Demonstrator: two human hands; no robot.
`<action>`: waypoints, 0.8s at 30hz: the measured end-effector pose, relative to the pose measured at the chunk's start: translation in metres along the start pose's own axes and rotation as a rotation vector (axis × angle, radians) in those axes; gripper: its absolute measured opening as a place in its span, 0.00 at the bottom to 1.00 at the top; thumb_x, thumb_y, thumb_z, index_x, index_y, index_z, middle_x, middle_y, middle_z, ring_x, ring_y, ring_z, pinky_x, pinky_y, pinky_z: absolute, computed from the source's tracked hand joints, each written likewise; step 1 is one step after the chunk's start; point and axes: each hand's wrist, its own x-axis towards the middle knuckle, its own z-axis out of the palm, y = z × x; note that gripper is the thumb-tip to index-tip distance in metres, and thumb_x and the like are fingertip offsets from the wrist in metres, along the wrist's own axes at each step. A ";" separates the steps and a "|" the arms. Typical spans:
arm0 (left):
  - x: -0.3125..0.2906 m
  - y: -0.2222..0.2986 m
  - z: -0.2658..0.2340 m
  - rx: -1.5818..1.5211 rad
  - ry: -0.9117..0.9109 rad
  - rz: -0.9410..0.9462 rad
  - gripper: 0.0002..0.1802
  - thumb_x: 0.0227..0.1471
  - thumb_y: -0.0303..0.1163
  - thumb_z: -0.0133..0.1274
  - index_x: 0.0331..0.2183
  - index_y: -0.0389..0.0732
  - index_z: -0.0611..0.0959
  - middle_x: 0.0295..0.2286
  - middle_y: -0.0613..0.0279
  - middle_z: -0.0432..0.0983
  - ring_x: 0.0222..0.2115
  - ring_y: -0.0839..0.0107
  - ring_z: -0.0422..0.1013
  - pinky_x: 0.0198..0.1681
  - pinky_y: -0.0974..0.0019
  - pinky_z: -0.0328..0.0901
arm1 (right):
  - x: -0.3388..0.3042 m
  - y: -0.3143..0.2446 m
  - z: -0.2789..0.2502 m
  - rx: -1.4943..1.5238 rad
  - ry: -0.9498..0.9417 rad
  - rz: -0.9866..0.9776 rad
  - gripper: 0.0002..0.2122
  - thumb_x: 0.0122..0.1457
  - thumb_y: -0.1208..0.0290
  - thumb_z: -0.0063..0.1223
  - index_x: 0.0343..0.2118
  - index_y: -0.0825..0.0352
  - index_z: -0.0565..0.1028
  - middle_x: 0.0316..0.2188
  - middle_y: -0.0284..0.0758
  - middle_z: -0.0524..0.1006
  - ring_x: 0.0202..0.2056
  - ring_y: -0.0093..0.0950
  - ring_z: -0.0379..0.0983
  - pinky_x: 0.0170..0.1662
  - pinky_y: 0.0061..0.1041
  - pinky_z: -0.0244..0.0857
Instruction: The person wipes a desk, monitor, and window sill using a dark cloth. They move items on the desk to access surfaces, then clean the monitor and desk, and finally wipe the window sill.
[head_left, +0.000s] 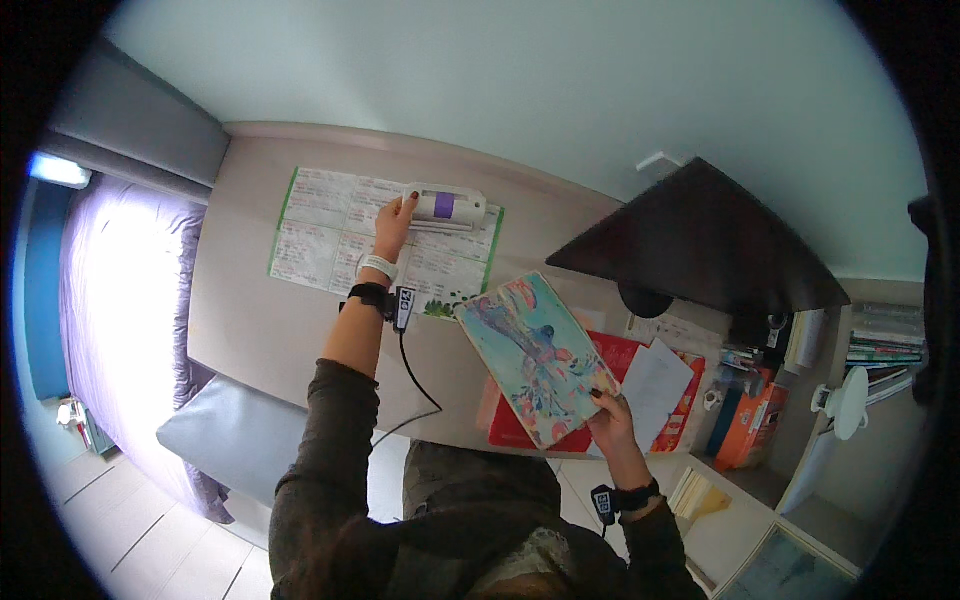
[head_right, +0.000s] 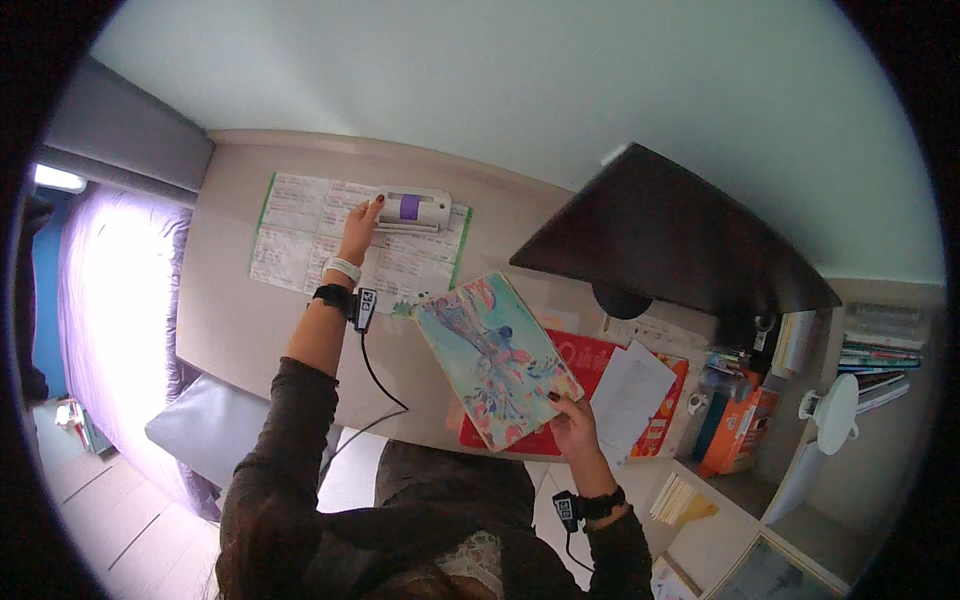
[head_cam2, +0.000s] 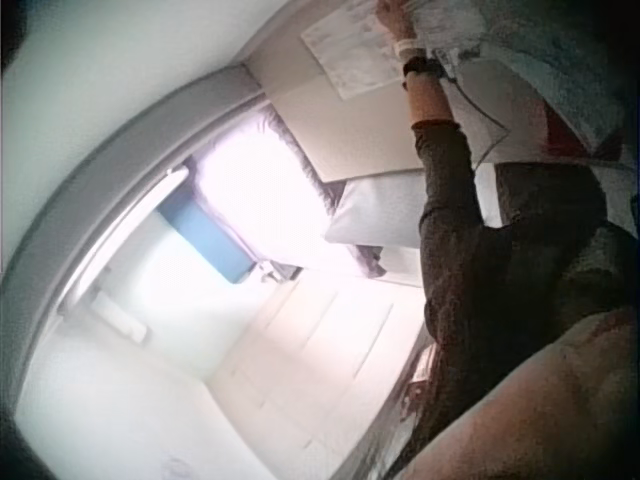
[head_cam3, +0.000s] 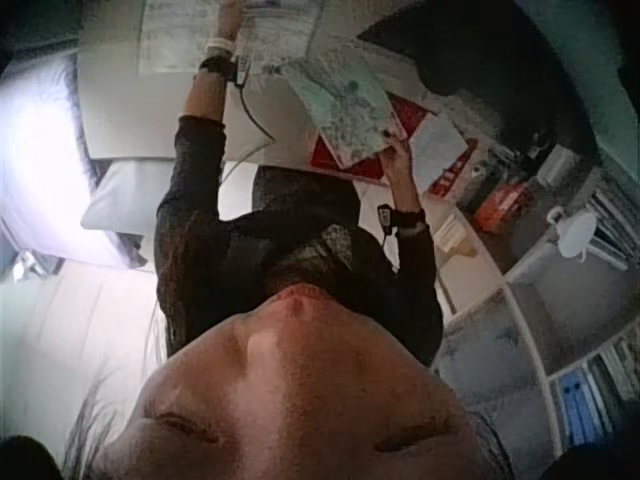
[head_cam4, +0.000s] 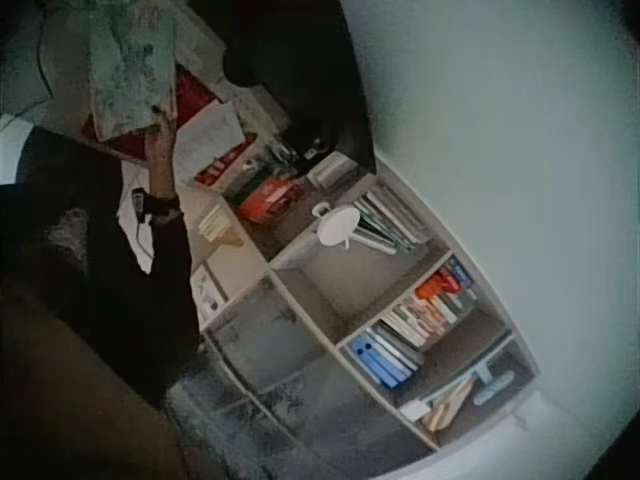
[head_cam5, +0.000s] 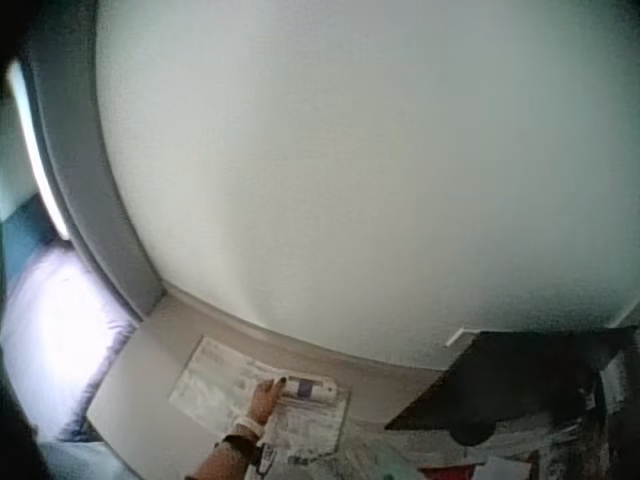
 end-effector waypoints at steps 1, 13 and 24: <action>0.004 0.002 0.000 0.195 0.067 0.097 0.29 0.56 0.52 0.54 0.41 0.33 0.82 0.45 0.46 0.71 0.42 0.54 0.69 0.47 0.58 0.65 | 0.008 0.000 0.012 -0.011 -0.044 0.006 0.21 0.56 0.77 0.51 0.55 0.69 0.67 0.47 0.38 0.76 0.49 0.33 0.73 0.49 0.34 0.72; -0.039 0.009 0.009 0.160 0.329 0.352 0.36 0.55 0.45 0.58 0.57 0.35 0.66 0.49 0.38 0.64 0.44 0.45 0.68 0.48 0.53 0.66 | 0.020 0.006 0.028 -0.264 0.055 0.021 0.22 0.54 0.75 0.53 0.53 0.70 0.69 0.43 0.38 0.77 0.41 0.32 0.77 0.30 0.33 0.76; 0.008 0.081 0.051 0.456 0.221 0.130 0.48 0.47 0.53 0.61 0.60 0.39 0.60 0.51 0.28 0.59 0.46 0.34 0.67 0.49 0.47 0.66 | -0.002 0.007 0.032 -0.329 0.126 0.058 0.22 0.54 0.75 0.54 0.54 0.74 0.69 0.44 0.38 0.77 0.44 0.30 0.75 0.40 0.31 0.73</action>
